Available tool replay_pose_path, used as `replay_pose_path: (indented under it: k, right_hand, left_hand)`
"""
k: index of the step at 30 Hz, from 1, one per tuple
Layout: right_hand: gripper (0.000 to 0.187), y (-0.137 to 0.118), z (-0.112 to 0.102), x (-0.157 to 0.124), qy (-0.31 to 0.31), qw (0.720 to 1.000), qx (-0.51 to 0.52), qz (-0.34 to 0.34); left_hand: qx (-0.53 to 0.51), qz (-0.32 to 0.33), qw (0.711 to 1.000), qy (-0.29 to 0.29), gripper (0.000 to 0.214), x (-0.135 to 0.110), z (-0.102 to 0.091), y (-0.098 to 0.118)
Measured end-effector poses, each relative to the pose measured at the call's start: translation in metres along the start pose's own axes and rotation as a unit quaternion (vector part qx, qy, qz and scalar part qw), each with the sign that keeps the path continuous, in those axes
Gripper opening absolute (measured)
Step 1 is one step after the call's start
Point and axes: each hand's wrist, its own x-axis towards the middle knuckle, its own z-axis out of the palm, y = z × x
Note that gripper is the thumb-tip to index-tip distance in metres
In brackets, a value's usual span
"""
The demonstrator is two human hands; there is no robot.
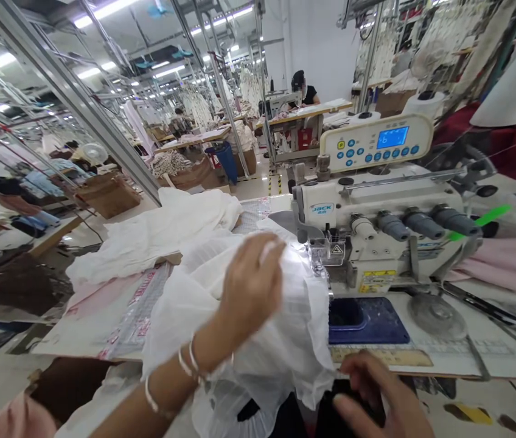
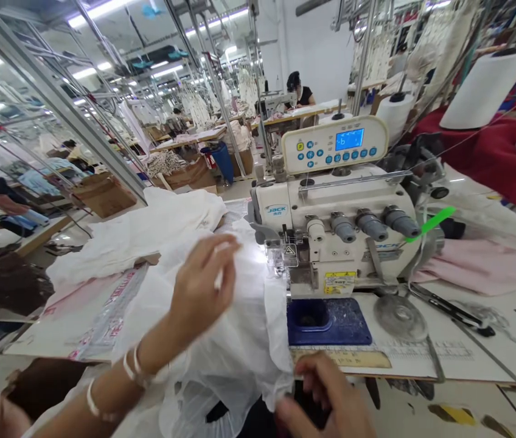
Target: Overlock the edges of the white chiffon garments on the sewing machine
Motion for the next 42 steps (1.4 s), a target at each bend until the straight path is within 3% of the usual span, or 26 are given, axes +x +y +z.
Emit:
replay_pose_path:
  k: [2,5,8,16,19,23,30,38,42]
  right_hand:
    - [0.030,-0.006,-0.006,0.019,0.027,0.998,0.062,-0.005]
    - [0.030,-0.013,0.000,0.040,-0.057,0.988,0.140,-0.015]
    - [0.033,-0.016,0.013,0.043,-0.111,0.981,0.159,-0.027]
    - [0.039,-0.029,0.018,0.028,-0.014,0.983,0.179,0.049]
    - [0.039,-0.032,0.020,0.030,-0.002,0.982,0.188,0.034]
    - [0.038,-0.028,0.024,0.028,0.001,0.983,0.181,0.039]
    - [0.040,-0.027,0.024,0.024,-0.007,0.985,0.165,0.059]
    - [0.037,-0.032,0.022,0.036,-0.016,0.987,0.154,0.039]
    - [0.036,-0.032,0.023,0.035,-0.006,0.985,0.166,0.038]
  left_hand:
    - [-0.042,0.090,0.995,-0.008,0.023,-0.018,0.004,0.029]
    - [-0.056,0.100,0.992,-0.049,0.018,-0.033,0.012,0.047]
    - [-0.065,0.056,0.995,-0.044,0.016,-0.037,0.021,0.042]
    - [-0.103,0.015,0.994,-0.032,0.018,-0.024,0.027,0.026]
    - [-0.093,0.073,0.993,-0.018,0.020,-0.022,0.022,0.029]
    - [-0.051,0.150,0.985,-0.061,0.019,-0.027,0.018,0.029]
    - [-0.075,0.110,0.989,-0.063,0.024,-0.035,0.018,0.016]
    - [-0.078,0.092,0.987,-0.107,0.029,-0.014,0.028,-0.001]
    - [-0.067,0.103,0.992,-0.030,0.021,-0.016,0.023,0.012]
